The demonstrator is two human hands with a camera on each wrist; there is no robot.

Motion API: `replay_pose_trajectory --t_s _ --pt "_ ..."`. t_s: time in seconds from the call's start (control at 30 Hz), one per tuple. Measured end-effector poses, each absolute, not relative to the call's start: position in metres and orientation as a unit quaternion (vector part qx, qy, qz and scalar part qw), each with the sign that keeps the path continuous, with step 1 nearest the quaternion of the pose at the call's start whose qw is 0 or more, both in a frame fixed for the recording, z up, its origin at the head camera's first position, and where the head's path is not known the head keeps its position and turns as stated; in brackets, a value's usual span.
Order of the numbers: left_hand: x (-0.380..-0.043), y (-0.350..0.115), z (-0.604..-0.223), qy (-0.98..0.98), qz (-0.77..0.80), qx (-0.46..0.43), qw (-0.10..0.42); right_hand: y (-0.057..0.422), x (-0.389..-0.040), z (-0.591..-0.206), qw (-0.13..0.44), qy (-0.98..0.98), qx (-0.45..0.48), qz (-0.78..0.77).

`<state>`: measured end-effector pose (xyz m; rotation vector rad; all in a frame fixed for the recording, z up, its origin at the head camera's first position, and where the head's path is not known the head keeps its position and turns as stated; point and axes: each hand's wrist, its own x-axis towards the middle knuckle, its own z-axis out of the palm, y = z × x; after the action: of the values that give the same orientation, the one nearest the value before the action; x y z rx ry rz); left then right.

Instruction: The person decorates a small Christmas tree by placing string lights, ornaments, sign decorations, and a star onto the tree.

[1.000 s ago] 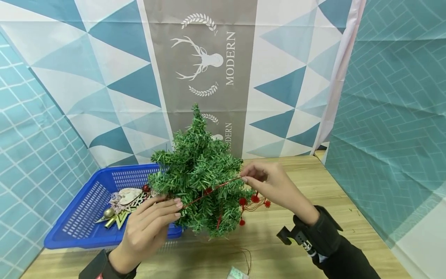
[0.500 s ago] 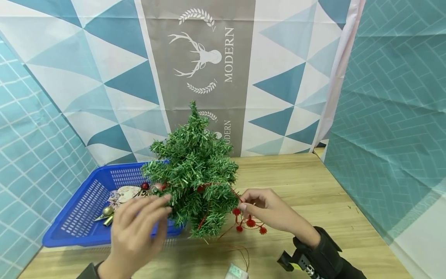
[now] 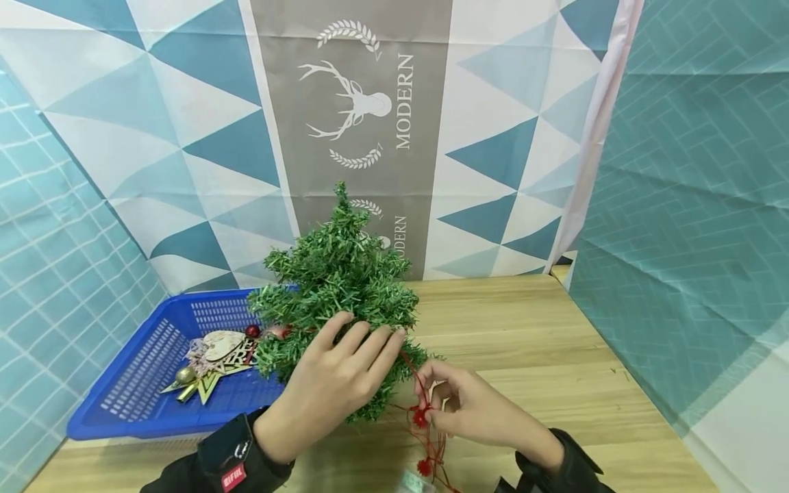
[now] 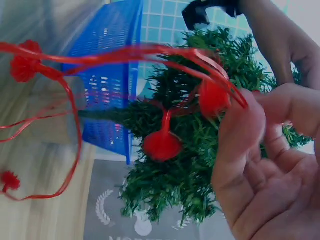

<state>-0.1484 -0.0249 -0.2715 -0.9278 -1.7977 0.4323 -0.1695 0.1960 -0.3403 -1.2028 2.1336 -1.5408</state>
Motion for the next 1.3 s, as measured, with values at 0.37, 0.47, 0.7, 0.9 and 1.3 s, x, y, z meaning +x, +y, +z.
replay_pose_trajectory --t_s 0.37,0.47,0.7,0.9,1.3 --pt "-0.145 -0.04 -0.265 -0.731 0.115 -0.404 0.538 0.23 -0.154 -0.358 -0.016 0.831 -0.344 -0.437" --pt "-0.149 -0.044 -0.273 -0.728 0.099 -0.414 0.537 0.245 -0.15 -0.363 -0.08 0.862 -0.33 -0.377" --pt "-0.154 -0.054 -0.285 -0.716 0.066 -0.417 0.555 0.273 -0.143 -0.371 -0.179 0.905 -0.301 -0.239" --pt "-0.146 -0.053 -0.273 -0.712 0.058 -0.417 0.562 0.276 -0.141 -0.375 -0.207 0.937 -0.215 -0.183" --pt "-0.143 -0.052 -0.265 -0.712 0.05 -0.416 0.564 0.256 -0.148 -0.368 -0.068 0.866 -0.323 -0.376"
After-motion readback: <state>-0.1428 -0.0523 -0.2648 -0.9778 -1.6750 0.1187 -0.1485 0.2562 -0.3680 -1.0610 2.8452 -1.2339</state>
